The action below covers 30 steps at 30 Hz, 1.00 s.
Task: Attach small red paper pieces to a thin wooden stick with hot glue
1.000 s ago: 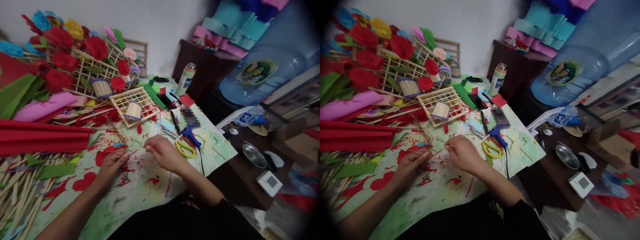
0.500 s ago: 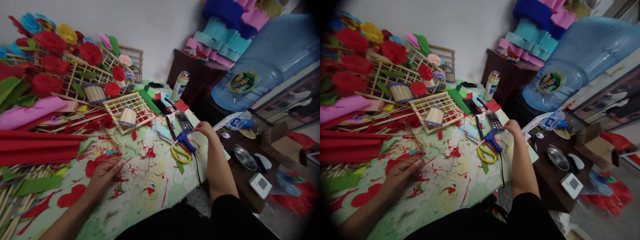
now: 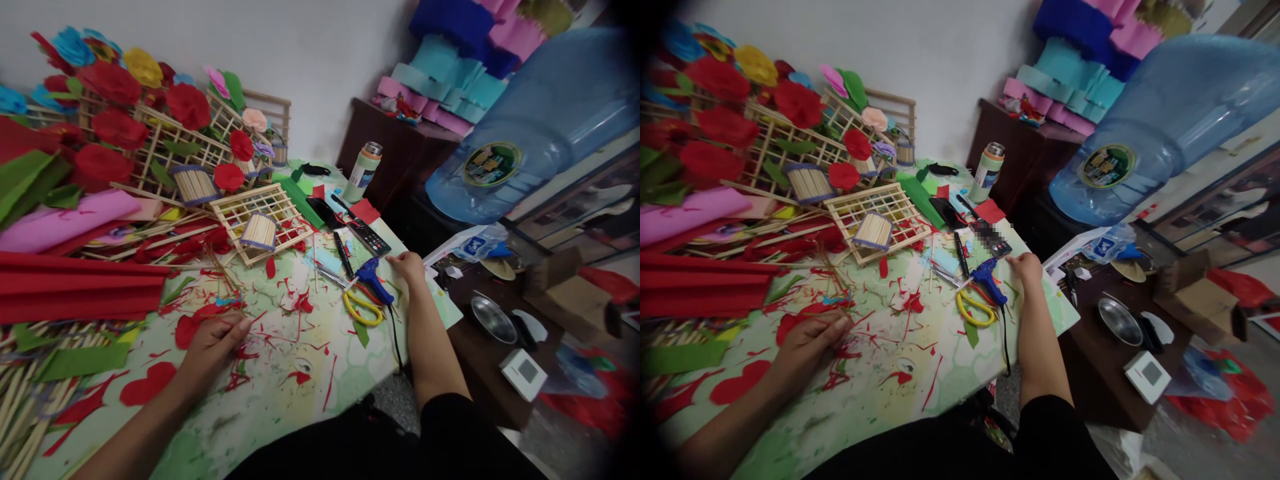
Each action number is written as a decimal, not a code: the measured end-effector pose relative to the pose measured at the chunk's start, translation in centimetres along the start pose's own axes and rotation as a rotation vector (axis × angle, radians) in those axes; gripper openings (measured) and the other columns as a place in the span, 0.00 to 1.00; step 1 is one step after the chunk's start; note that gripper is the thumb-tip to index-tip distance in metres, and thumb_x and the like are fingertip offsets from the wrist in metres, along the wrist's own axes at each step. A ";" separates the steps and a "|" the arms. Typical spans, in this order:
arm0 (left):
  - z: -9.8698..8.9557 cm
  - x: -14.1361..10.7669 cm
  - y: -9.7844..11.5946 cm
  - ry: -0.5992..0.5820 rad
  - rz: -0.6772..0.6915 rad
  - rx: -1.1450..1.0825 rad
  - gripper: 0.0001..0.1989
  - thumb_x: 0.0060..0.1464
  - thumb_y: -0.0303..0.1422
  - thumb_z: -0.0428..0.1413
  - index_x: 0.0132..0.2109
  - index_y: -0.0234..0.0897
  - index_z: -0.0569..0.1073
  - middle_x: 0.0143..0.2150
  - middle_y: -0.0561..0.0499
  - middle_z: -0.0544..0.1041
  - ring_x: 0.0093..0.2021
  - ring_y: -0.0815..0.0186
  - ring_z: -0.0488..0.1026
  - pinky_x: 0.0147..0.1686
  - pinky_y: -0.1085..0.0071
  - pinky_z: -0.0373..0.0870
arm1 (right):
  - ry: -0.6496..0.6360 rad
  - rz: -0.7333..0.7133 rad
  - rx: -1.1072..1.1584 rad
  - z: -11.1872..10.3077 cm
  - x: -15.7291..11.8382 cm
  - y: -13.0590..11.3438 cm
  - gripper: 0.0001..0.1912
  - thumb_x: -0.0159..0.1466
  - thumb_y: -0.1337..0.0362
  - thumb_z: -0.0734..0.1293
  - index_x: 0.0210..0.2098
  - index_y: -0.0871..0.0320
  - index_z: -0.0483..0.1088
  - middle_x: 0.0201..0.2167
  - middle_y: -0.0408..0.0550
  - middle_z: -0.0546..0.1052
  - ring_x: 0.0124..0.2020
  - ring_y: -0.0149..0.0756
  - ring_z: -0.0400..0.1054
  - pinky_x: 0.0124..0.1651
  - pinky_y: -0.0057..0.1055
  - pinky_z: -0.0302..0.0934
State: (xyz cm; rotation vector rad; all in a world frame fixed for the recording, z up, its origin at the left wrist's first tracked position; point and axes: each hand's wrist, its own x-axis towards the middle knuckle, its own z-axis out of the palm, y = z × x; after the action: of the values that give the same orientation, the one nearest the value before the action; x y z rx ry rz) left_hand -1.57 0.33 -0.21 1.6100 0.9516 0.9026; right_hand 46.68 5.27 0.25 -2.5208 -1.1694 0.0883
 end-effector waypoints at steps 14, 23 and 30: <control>0.2 0.2 0.3 0.005 0.013 0.024 0.22 0.59 0.39 0.48 0.18 0.37 0.58 0.20 0.54 0.58 0.25 0.68 0.58 0.27 0.70 0.57 | 0.262 -0.383 0.233 0.9 -0.4 -1.6 0.38 0.68 0.52 0.37 0.40 0.61 0.73 0.43 0.55 0.76 0.48 0.39 0.65 0.53 0.37 0.51; 0.2 0.2 0.8 0.017 0.036 0.037 0.22 0.58 0.39 0.48 0.18 0.37 0.58 0.20 0.54 0.58 0.24 0.68 0.58 0.26 0.70 0.57 | 0.207 -0.447 0.216 0.7 -1.3 -2.6 0.35 0.69 0.54 0.39 0.38 0.61 0.74 0.42 0.54 0.77 0.46 0.39 0.66 0.53 0.37 0.49; 0.1 0.2 0.6 0.000 0.029 0.037 0.21 0.59 0.38 0.48 0.19 0.37 0.58 0.20 0.55 0.57 0.24 0.69 0.58 0.26 0.71 0.57 | 0.243 -0.452 0.210 0.1 -1.0 -2.6 0.32 0.69 0.55 0.42 0.36 0.61 0.74 0.39 0.53 0.77 0.44 0.39 0.67 0.51 0.37 0.52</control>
State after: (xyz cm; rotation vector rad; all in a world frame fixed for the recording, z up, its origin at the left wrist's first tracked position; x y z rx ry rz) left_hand -1.30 0.41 0.43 1.6583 0.9520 0.9096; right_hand 44.11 6.14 1.01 -1.9708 -1.5025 -0.1952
